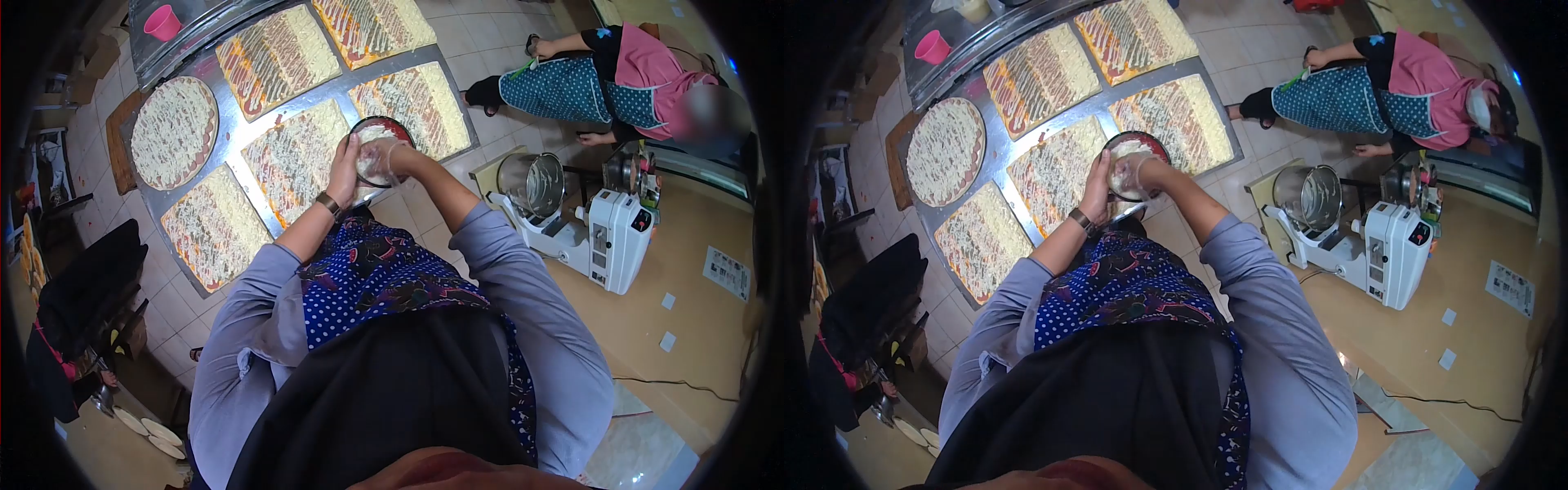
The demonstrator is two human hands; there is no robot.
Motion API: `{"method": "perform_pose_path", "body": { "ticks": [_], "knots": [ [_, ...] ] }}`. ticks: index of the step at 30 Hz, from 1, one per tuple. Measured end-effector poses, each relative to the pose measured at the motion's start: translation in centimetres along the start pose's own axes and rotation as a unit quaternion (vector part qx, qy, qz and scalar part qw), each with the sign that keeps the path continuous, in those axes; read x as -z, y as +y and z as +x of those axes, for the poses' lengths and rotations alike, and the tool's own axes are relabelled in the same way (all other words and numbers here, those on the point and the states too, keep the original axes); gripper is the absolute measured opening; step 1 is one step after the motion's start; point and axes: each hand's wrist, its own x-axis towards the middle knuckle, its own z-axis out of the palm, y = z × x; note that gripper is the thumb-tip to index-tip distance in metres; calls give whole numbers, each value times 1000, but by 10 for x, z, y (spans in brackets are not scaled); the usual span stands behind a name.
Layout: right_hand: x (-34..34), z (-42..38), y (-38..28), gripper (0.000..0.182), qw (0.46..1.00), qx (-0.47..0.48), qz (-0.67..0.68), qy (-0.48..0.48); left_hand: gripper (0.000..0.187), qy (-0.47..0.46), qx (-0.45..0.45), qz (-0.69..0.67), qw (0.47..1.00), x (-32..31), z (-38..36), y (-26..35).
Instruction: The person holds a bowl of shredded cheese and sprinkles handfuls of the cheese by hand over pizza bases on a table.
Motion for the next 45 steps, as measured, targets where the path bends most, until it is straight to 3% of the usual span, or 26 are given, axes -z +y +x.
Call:
{"method": "perform_pose_path", "body": {
  "ticks": [1,2,3,5,6,8,12,14,17,18,19,21,22,26,29,31,32,34,35,37,41,43,45],
  "knots": [
    [6,-2,2,43,997,7,77,-14,69,-3,-10,28,1000,-4,2,0],
    [12,-8,8,32,995,49,68,51,68,2,-24,61,998,-8,6,1],
    [19,-11,18,32,995,50,67,50,68,4,-24,60,998,-14,5,8],
    [32,-16,43,30,930,91,353,42,67,-16,-8,46,999,-26,-2,27],
    [43,-27,43,30,931,91,352,40,66,-11,-2,54,998,-24,2,26],
    [75,-57,34,26,892,-69,438,88,66,8,-18,76,997,-23,5,28],
    [79,-23,122,22,865,-38,476,155,68,20,-60,79,995,0,21,14],
    [90,-12,129,16,931,-147,256,214,70,35,-58,88,994,12,24,11],
    [91,39,179,15,925,-112,275,237,71,31,-57,62,996,23,14,18],
    [107,24,145,20,927,-123,212,282,71,45,-53,68,995,29,13,16],
    [108,38,154,20,928,-121,213,280,71,48,-53,68,995,32,10,17],
    [118,71,171,18,946,-91,-1,312,71,53,-62,51,995,38,5,20],
    [121,77,174,24,951,-68,64,295,71,53,-55,19,997,43,4,17],
    [133,88,148,30,957,-90,85,261,67,63,-63,-14,996,53,-1,17],
    [138,75,124,29,968,-67,5,243,67,80,-51,-15,995,49,-13,30],
    [132,93,143,24,977,37,-61,203,68,75,-53,-21,996,53,-13,28],
    [132,89,144,24,977,38,-62,203,68,69,-53,-28,996,55,-13,26],
    [135,55,118,25,963,-71,-136,223,69,73,-55,-13,996,57,-13,25],
    [133,53,118,25,962,-71,-137,224,69,78,-56,3,995,58,-12,25],
    [123,54,130,23,980,-51,37,188,72,71,-52,1,996,59,-10,22],
    [108,34,131,25,977,-24,-39,210,78,60,-39,22,997,49,-16,32],
    [100,30,140,25,962,-59,-108,244,74,57,-18,6,998,37,-22,40],
    [80,31,168,22,953,-24,-124,277,72,46,-17,10,999,28,-25,47]
  ]
}}
